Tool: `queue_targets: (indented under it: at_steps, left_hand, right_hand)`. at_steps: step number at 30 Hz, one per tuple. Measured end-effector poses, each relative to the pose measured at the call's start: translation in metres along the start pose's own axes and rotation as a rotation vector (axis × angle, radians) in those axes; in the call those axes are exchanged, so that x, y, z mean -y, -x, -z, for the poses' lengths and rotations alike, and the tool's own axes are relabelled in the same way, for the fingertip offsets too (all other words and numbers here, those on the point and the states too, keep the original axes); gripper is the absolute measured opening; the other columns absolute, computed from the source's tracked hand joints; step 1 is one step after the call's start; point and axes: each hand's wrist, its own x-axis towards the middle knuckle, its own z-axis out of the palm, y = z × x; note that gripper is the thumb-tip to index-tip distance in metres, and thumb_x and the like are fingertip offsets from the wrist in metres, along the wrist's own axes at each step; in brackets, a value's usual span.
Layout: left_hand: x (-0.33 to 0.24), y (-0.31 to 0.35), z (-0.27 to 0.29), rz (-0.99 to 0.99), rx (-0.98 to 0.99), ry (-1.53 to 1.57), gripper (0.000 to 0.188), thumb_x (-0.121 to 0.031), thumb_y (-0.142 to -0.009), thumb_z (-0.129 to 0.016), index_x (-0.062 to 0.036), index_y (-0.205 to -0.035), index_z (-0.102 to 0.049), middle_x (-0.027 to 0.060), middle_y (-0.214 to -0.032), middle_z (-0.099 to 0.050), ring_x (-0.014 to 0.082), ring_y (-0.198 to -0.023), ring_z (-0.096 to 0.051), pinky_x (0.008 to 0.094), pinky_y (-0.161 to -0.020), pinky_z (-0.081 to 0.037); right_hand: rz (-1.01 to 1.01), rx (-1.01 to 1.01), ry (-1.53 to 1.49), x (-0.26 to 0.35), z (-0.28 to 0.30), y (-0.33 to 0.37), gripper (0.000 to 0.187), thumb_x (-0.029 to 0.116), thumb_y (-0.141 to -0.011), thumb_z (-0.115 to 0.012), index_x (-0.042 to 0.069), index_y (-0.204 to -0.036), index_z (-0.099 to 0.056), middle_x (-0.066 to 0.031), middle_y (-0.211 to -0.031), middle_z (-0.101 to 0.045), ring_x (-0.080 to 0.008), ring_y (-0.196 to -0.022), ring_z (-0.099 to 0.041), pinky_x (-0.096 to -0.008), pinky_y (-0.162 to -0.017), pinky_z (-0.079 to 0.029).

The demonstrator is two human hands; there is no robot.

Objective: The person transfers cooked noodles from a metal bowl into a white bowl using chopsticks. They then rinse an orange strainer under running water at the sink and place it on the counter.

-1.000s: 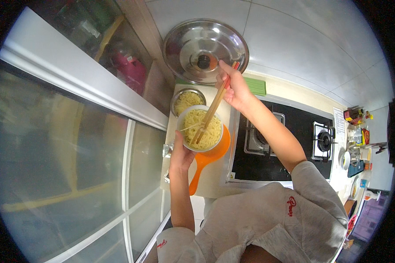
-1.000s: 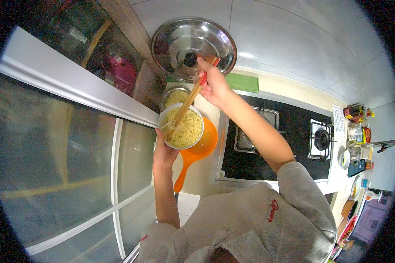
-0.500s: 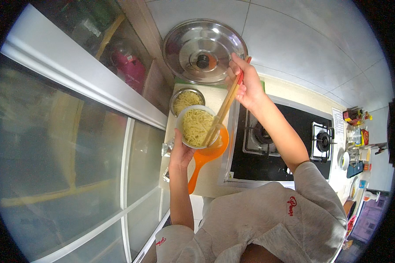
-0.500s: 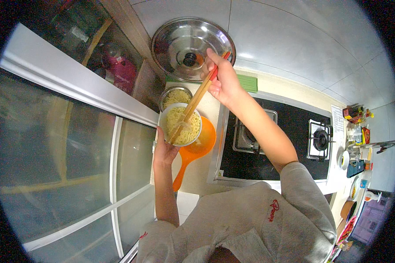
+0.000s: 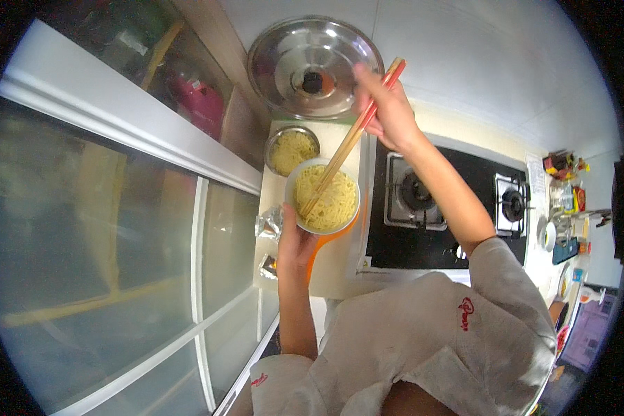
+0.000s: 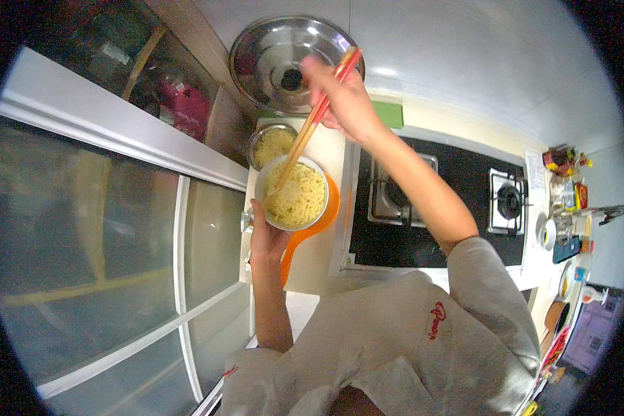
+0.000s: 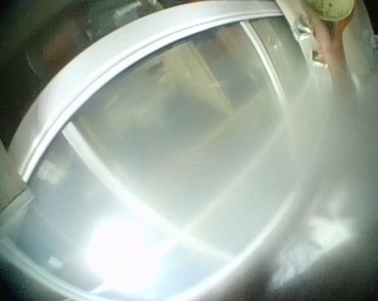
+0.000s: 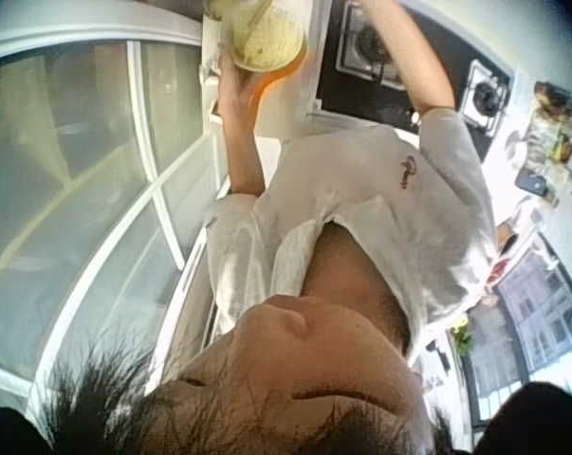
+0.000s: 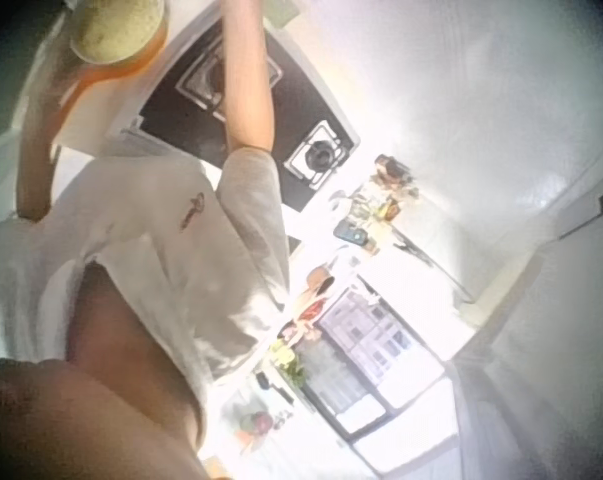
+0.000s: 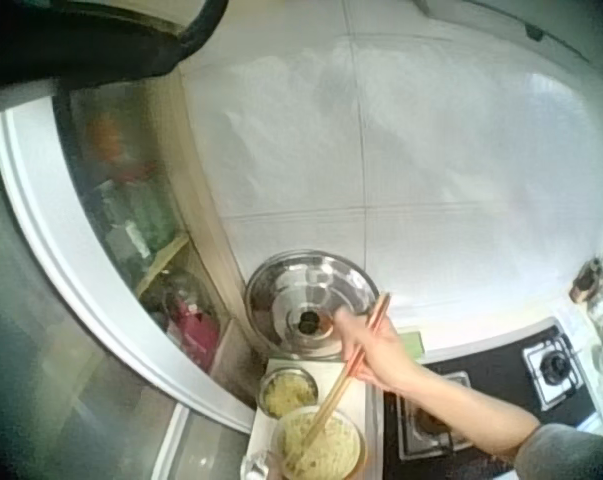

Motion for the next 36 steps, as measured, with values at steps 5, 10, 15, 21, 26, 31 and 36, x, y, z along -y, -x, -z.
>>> queue_targets:
  at_steps: [5, 10, 15, 21, 26, 31, 36]
  left_hand:
    - [0.001, 0.029, -0.012, -0.053, -0.003, 0.087, 0.071, -0.058, -0.089, -0.038, -0.01, -0.14, -0.027, 0.0113, -0.141, -0.034, 0.0274, -0.128, -0.036, 0.0451, -0.104, -0.035]
    - [0.005, 0.053, -0.013, -0.18, -0.057, 0.188, 0.076, -0.059, -0.085, -0.046, -0.01, -0.14, -0.026, 0.0117, -0.141, -0.034, 0.03, -0.129, -0.034, 0.0502, -0.105, -0.032]
    - [-0.012, 0.081, 0.003, -0.372, -0.093, 0.166, 0.08, -0.052, -0.081, -0.059, -0.0089, -0.14, -0.026, 0.0123, -0.142, -0.032, 0.0315, -0.13, -0.033, 0.0507, -0.106, -0.03]
    - [-0.002, 0.11, 0.01, -0.467, -0.132, 0.321, 0.077, -0.053, -0.083, -0.055, -0.0118, -0.141, -0.025, 0.0123, -0.143, -0.03, 0.0319, -0.131, -0.031, 0.056, -0.104, -0.031]
    - [0.012, 0.133, 0.02, -0.498, -0.184, 0.275, 0.074, -0.054, -0.085, -0.052, -0.0126, -0.14, -0.025, 0.0124, -0.142, -0.03, 0.0322, -0.13, -0.032, 0.0549, -0.103, -0.033]
    - [0.02, 0.152, 0.032, -0.512, -0.183, 0.256, 0.072, -0.052, -0.086, -0.051, -0.0123, -0.14, -0.024, 0.0141, -0.142, -0.03, 0.0338, -0.129, -0.034, 0.0579, -0.101, -0.034]
    - [0.019, 0.166, 0.037, -0.521, -0.202, 0.249, 0.072, -0.051, -0.086, -0.052, -0.0116, -0.14, -0.025, 0.0135, -0.142, -0.031, 0.0336, -0.128, -0.035, 0.0574, -0.102, -0.034]
  right_hand:
    - [0.218, 0.122, 0.21, 0.045, 0.003, 0.029, 0.042, 0.025, -0.09, -0.057, 0.006, -0.052, -0.057, -0.0003, -0.044, -0.051, -0.0042, -0.034, -0.041, -0.0187, -0.034, -0.029]
    - [0.734, 0.344, 0.412, 0.053, -0.004, 0.05, 0.019, 0.009, -0.076, -0.068, 0.0, -0.06, -0.062, -0.004, -0.052, -0.057, -0.0095, -0.041, -0.05, -0.0232, -0.038, -0.037]
    - [0.353, 0.03, 0.005, 0.037, -0.003, 0.082, 0.038, 0.017, -0.091, -0.051, 0.001, -0.057, -0.057, -0.0058, -0.048, -0.054, -0.0087, -0.034, -0.045, -0.0222, -0.033, -0.033]
    - [0.096, -0.243, -0.328, -0.011, 0.002, 0.102, 0.047, 0.028, -0.093, -0.048, 0.005, -0.052, -0.047, -0.0026, -0.037, -0.033, -0.0129, -0.028, -0.031, -0.025, -0.029, -0.025]
    - [-0.009, -0.489, -0.293, -0.058, 0.021, 0.115, 0.044, 0.034, -0.087, -0.06, 0.005, -0.056, -0.051, -0.0042, -0.046, -0.047, -0.0098, -0.031, -0.035, -0.0238, -0.03, -0.03]
    - [-0.052, -0.463, -0.012, -0.078, 0.018, 0.129, 0.044, 0.035, -0.088, -0.059, 0.003, -0.057, -0.054, -0.0026, -0.049, -0.05, -0.0081, -0.036, -0.042, -0.0218, -0.035, -0.034]
    - [0.077, -0.335, 0.302, -0.086, 0.003, 0.129, 0.042, 0.03, -0.089, -0.059, 0.0, -0.06, -0.059, -0.0042, -0.052, -0.056, -0.0083, -0.044, -0.05, -0.0232, -0.042, -0.039]
